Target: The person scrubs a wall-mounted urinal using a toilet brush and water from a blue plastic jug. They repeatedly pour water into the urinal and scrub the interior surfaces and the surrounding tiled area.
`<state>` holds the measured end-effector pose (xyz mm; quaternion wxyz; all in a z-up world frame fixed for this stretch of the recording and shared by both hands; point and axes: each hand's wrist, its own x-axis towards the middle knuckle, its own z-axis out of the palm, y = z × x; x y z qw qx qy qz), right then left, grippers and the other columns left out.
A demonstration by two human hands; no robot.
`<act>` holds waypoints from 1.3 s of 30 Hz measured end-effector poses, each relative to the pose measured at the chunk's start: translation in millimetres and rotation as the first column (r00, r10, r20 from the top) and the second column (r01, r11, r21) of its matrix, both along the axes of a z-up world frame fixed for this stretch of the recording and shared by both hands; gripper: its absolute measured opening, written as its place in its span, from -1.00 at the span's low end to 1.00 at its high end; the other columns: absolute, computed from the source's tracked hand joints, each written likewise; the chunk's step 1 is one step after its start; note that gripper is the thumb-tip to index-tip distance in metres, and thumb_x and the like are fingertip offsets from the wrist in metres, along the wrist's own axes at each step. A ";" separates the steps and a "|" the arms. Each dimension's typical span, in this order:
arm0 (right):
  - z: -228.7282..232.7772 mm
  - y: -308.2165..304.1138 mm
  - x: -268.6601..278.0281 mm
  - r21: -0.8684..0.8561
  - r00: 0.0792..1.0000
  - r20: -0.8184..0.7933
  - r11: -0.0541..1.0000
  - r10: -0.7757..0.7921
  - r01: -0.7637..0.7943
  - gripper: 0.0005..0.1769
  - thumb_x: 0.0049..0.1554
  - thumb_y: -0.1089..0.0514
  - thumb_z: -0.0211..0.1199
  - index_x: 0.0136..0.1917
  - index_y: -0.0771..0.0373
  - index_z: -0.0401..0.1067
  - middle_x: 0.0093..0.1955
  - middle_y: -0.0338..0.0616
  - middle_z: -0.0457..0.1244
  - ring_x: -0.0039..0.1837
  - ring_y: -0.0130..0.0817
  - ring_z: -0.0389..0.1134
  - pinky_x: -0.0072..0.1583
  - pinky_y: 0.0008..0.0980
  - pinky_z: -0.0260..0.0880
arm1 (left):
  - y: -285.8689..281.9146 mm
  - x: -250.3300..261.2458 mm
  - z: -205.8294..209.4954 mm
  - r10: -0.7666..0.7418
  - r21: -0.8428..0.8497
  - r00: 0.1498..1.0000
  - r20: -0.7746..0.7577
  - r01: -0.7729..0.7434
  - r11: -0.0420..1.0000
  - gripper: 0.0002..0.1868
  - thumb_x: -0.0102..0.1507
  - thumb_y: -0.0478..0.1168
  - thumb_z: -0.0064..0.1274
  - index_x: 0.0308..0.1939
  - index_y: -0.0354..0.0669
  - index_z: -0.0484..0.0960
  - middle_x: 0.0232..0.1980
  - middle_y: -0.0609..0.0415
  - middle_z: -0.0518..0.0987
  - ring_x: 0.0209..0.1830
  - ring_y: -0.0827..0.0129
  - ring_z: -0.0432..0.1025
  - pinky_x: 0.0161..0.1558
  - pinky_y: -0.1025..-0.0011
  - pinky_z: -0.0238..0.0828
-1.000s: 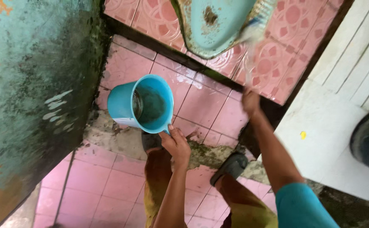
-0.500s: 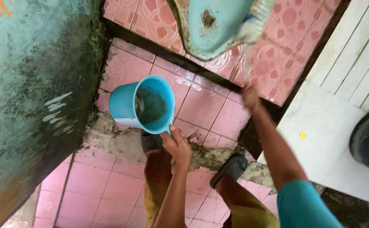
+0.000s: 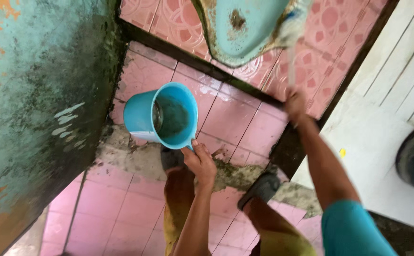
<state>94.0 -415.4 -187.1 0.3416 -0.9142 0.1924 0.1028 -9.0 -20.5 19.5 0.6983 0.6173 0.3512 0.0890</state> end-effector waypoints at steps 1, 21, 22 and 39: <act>-1.4 11.8 -11.8 -0.086 0.989 0.052 0.987 0.138 -0.133 -0.60 0.33 0.15 -0.07 -0.22 0.38 0.43 -0.38 0.12 0.28 -0.29 0.01 0.32 -0.28 0.00 0.29 | -2.6 4.5 -0.2 -0.005 0.015 1.000 -0.002 0.005 1.000 -0.50 0.51 -0.13 -0.24 0.42 -0.43 0.20 -0.50 0.11 0.41 -0.61 0.56 0.21 -0.60 0.47 0.14; 50.1 32.2 -37.9 -0.160 0.899 -0.435 0.980 0.037 -0.117 -0.27 0.47 -0.15 -0.08 -0.25 0.50 0.44 -0.36 0.36 0.28 -0.27 0.10 0.34 -0.16 0.03 0.35 | 5.5 9.3 -3.7 -0.036 0.044 0.999 0.035 0.034 0.998 -0.50 0.52 -0.16 -0.28 0.46 -0.39 0.13 -0.56 0.15 0.32 -0.64 0.58 0.10 -0.59 0.46 0.04; 50.7 25.0 -36.2 -0.152 0.913 -0.404 0.980 0.061 -0.133 -0.29 0.46 -0.13 -0.07 -0.27 0.49 0.44 -0.38 0.32 0.28 -0.30 0.07 0.35 -0.17 0.03 0.35 | 4.6 10.2 -2.7 -0.028 0.041 0.999 0.045 0.027 0.999 -0.49 0.51 -0.16 -0.27 0.47 -0.39 0.13 -0.57 0.15 0.30 -0.64 0.58 0.09 -0.59 0.45 0.02; 61.1 28.6 -41.6 -0.219 0.890 -0.450 0.956 0.078 -0.195 -0.27 0.43 -0.21 -0.06 -0.25 0.48 0.43 -0.30 0.42 0.24 -0.17 0.25 0.36 -0.04 0.09 0.33 | -0.9 12.4 -3.2 -0.042 0.073 0.999 -0.001 0.042 0.996 -0.51 0.50 -0.17 -0.27 0.42 -0.44 0.17 -0.56 0.13 0.37 -0.67 0.56 0.18 -0.63 0.45 0.12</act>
